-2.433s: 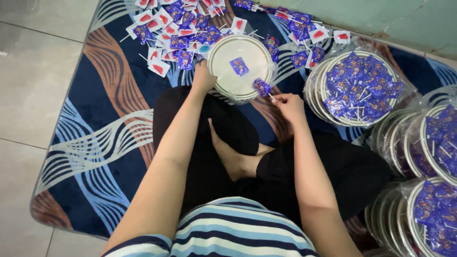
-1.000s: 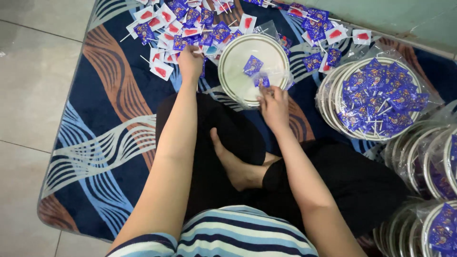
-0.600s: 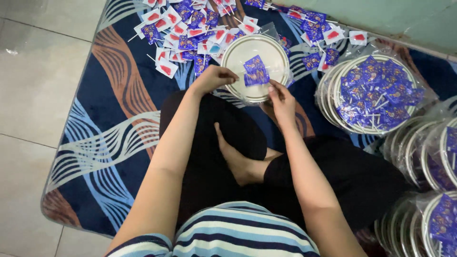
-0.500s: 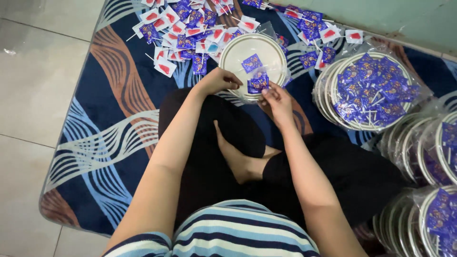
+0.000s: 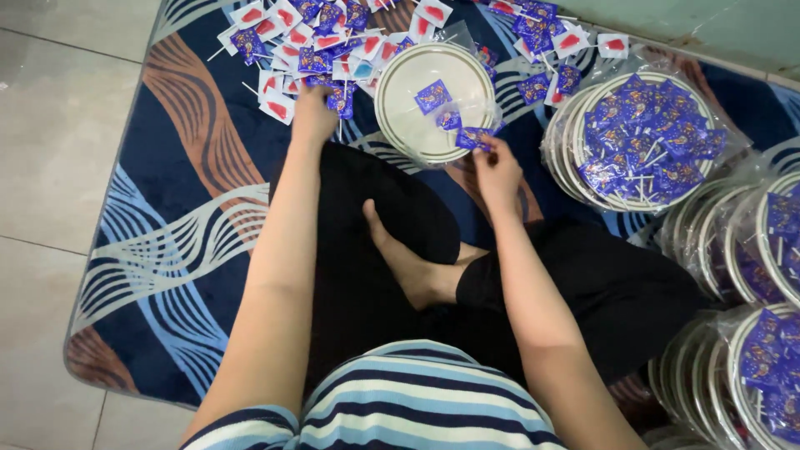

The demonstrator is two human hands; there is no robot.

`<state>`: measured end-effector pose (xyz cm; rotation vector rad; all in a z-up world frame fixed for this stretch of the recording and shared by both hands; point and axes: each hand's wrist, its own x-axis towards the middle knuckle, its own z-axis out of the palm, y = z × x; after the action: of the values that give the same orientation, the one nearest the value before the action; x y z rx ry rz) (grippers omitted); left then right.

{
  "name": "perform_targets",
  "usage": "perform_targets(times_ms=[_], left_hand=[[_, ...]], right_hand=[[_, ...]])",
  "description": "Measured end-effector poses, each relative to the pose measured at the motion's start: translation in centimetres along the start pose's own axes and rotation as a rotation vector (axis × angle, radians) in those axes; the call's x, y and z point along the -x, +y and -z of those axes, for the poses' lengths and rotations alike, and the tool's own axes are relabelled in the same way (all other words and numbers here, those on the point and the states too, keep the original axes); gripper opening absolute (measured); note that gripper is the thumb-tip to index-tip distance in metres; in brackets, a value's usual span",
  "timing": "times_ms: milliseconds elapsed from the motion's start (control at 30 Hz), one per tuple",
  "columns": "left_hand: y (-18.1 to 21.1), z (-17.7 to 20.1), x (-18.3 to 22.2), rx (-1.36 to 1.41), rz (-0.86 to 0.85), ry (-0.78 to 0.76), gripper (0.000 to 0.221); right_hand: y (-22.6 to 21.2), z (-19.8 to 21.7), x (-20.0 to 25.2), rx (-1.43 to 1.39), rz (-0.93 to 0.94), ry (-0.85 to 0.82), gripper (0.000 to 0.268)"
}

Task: Arranging small packets onto a circular plate

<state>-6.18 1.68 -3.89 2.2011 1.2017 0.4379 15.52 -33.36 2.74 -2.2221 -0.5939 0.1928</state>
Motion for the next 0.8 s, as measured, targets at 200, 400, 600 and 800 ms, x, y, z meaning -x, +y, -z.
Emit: perform_targets(times_ms=[200, 400, 600, 800], left_hand=[[7.7, 1.5, 2.2, -0.318, 0.137, -0.220, 0.055], [8.0, 0.9, 2.0, -0.402, 0.100, -0.165, 0.029], [5.2, -0.7, 0.0, 0.056, 0.293, -0.179, 0.055], [11.5, 4.6, 3.0, 0.517, 0.426, -0.166, 0.033]], right_hand=[[-1.7, -1.8, 1.6, 0.379, 0.573, 0.068, 0.049], [-4.7, -3.2, 1.1, 0.502, 0.541, -0.228, 0.044], [-4.9, -3.9, 1.2, 0.564, 0.476, -0.238, 0.056], [-4.5, -2.2, 2.7, 0.164, 0.558, -0.052, 0.030]])
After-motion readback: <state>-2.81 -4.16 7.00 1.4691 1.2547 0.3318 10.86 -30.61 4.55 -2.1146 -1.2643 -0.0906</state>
